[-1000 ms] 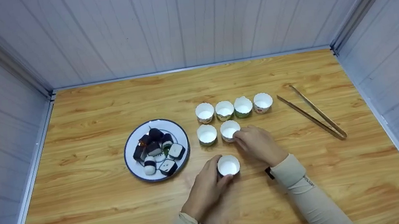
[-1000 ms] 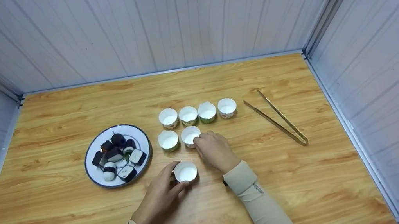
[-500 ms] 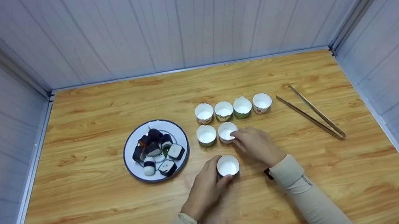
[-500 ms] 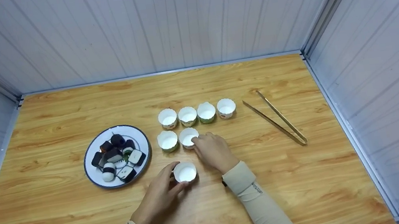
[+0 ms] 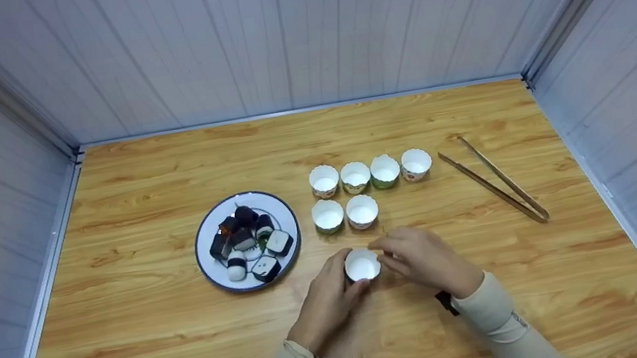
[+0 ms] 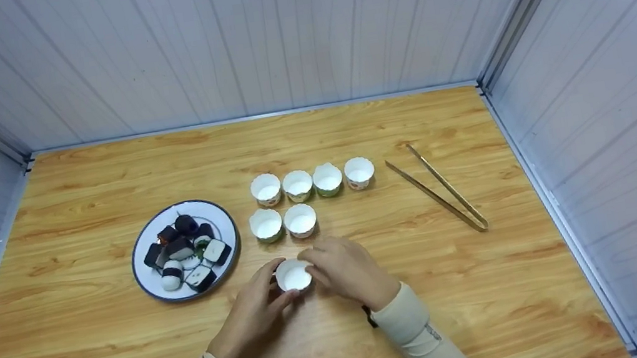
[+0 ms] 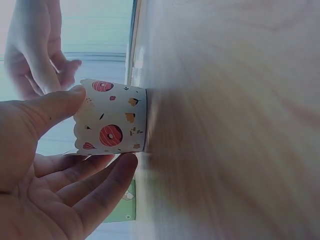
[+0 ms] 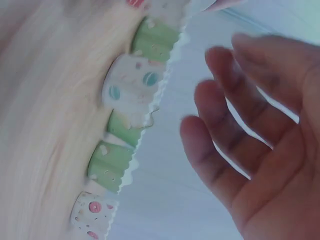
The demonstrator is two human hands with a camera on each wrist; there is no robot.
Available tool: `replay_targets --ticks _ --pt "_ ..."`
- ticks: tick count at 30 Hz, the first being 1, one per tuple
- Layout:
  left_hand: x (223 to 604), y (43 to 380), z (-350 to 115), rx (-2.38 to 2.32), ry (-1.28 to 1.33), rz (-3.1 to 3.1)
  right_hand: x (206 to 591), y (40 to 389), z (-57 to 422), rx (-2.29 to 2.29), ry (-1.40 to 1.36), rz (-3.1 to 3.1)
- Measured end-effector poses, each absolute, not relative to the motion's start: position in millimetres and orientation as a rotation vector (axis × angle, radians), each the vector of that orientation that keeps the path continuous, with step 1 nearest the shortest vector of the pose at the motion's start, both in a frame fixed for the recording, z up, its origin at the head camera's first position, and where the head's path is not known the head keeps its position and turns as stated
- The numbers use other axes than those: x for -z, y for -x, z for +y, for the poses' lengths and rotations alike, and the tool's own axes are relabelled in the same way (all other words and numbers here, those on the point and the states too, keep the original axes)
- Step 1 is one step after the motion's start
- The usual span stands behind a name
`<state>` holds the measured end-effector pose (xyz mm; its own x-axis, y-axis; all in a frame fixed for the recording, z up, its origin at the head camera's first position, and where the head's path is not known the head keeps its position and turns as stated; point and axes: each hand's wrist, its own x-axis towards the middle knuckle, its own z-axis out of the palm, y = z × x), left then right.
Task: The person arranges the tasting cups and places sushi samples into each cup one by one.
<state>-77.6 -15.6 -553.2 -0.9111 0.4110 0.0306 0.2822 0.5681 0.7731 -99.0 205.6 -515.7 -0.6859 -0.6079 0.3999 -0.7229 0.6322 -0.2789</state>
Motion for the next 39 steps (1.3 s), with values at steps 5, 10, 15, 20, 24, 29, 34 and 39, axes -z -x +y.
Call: replay_targets --ticks 5,10,15,20,24,29,34,39 --pt "554.1 77.7 -16.0 -1.270 -0.588 2.657 519.4 88.6 200.0 -0.559 -1.188 -2.634" --pt "553.8 77.2 -14.8 -1.285 -0.581 2.656 528.9 85.3 193.9 -0.482 -1.201 -2.702" --pt "554.2 77.4 -15.2 -1.311 -0.601 2.650 534.4 84.1 191.0 -0.415 -1.177 -2.671" --pt "554.9 78.1 -16.7 -1.315 -0.601 2.634 537.7 84.9 190.1 -0.383 -1.176 -2.608" --pt "556.4 77.9 -17.4 -1.300 -0.632 2.661 539.2 85.7 189.4 -0.402 -1.193 -2.573" --pt "557.2 76.2 -17.3 -1.276 -0.688 2.735 539.1 85.1 189.3 -0.410 -1.192 -2.542" --pt "557.4 76.0 -16.7 -1.290 -0.699 2.756 538.5 83.6 190.6 -0.412 -1.178 -2.552" --pt "558.2 76.2 -16.6 -1.303 -0.678 2.752 535.6 80.3 192.4 -0.414 -1.167 -2.546"
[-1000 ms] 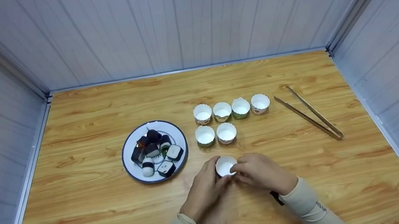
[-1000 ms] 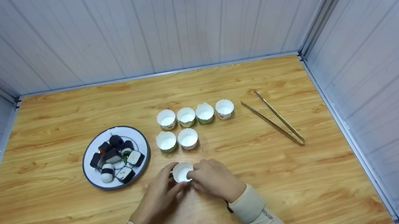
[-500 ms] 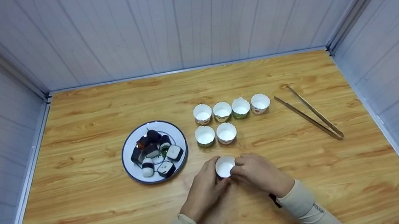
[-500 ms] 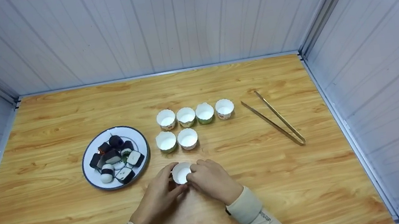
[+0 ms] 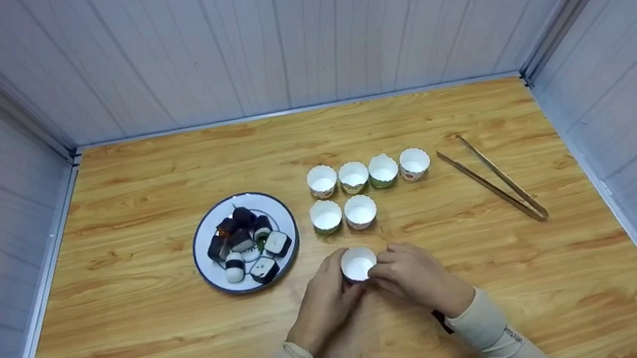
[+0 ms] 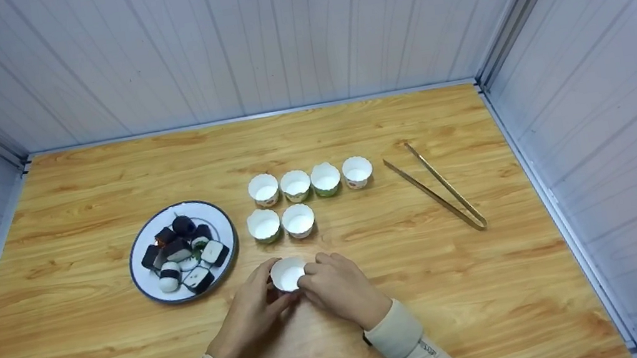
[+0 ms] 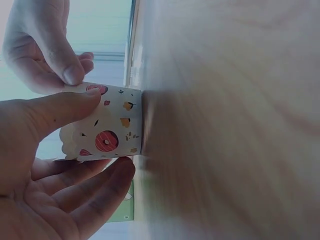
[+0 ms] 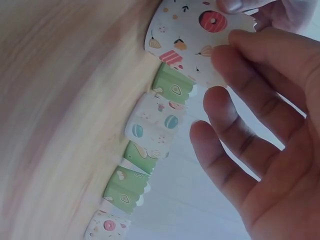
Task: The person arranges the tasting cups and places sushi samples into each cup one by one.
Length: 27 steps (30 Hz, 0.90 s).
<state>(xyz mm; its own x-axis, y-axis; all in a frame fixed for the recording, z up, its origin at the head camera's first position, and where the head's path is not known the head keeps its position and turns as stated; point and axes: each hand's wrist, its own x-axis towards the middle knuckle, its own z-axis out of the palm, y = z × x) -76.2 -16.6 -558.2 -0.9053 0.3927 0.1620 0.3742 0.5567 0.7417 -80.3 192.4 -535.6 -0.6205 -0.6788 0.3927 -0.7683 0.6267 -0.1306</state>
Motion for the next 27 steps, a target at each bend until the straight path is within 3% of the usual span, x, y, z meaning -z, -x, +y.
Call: replay_targets --ticks 9,16,27 --pt "557.6 76.2 -16.3 -1.287 -0.648 2.747 519.7 78.3 203.2 -0.527 -1.109 -2.473" --pt "556.8 76.8 -15.1 -1.275 -0.605 2.739 506.2 96.0 227.5 -0.546 -0.866 -2.499" --pt "556.8 76.5 -12.5 -1.253 -0.591 2.746 524.1 121.0 248.8 -0.405 -0.593 -2.730"
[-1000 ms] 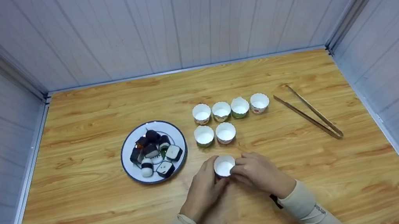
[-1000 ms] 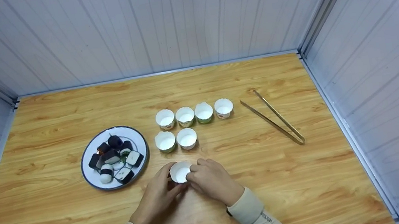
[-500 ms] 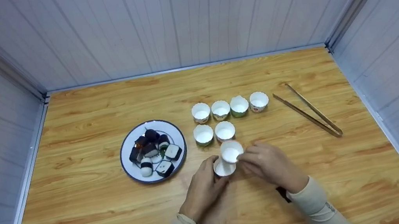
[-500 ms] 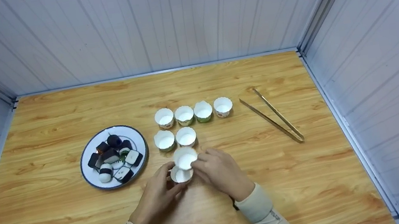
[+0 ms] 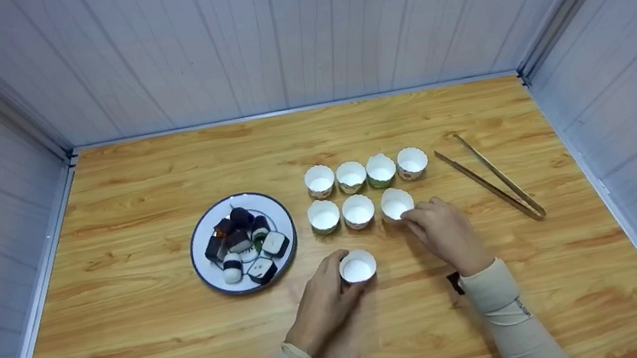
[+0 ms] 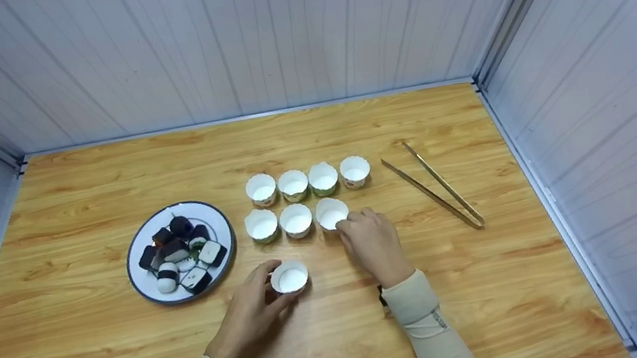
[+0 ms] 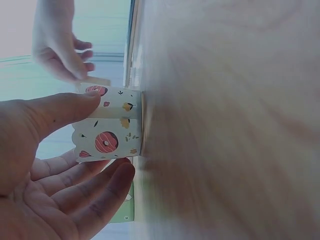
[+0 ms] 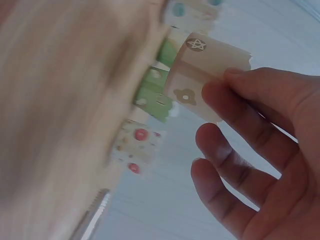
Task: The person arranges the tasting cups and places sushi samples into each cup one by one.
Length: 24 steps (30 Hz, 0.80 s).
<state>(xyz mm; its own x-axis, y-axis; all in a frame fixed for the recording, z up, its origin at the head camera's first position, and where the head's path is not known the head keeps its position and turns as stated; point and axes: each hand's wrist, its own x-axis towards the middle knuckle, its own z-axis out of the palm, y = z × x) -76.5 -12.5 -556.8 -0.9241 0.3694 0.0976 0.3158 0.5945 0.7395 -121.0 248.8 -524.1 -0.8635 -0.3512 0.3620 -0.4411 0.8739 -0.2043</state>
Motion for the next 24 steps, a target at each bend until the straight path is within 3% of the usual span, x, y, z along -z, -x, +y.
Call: replay_targets --ticks 14,24 --pt "555.7 76.4 -14.7 -1.283 -0.618 2.710 533.2 132.4 244.0 -0.365 -0.501 -2.809" --pt "555.7 74.7 -16.0 -1.245 -0.621 2.743 516.0 105.7 229.0 -0.470 -0.738 -2.590"
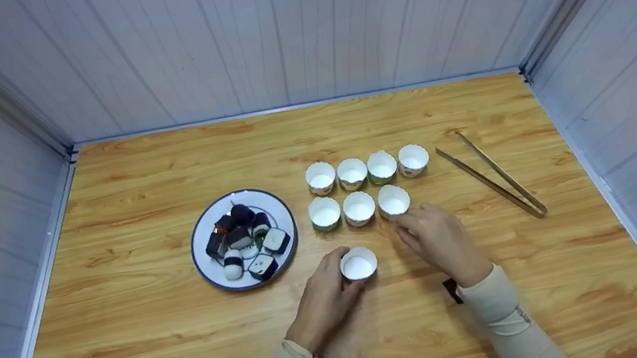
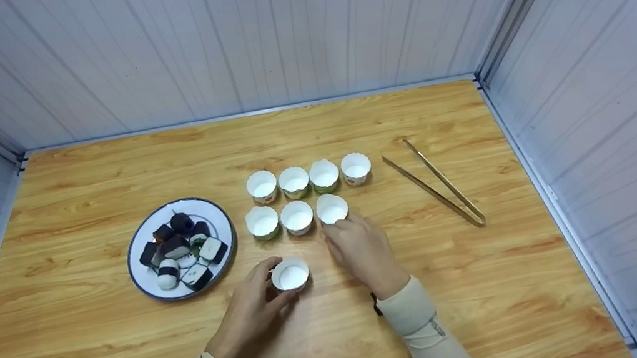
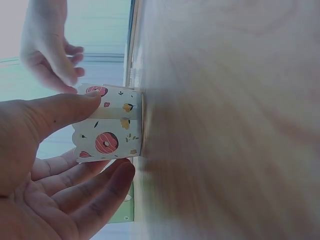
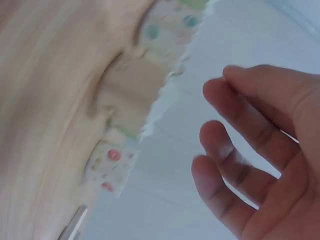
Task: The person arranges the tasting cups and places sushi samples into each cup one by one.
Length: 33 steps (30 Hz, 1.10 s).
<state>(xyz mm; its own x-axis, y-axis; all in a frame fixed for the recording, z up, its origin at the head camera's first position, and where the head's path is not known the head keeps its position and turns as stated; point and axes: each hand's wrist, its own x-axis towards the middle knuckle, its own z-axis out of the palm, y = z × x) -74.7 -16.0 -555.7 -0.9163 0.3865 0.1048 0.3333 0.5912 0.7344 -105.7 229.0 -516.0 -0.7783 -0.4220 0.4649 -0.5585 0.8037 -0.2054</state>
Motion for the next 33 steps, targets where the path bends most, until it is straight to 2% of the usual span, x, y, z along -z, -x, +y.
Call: replay_targets --ticks 10,23,33 --pt "558.5 74.7 -15.9 -1.255 -0.646 2.768 525.4 83.3 200.4 -0.570 -1.125 -2.645" --pt "557.0 75.0 -14.7 -1.273 -0.615 2.741 541.2 79.2 191.3 -0.425 -1.126 -2.709" --pt "550.8 75.1 -20.8 -1.267 -0.638 2.768 528.1 78.3 197.3 -0.428 -1.084 -2.636"
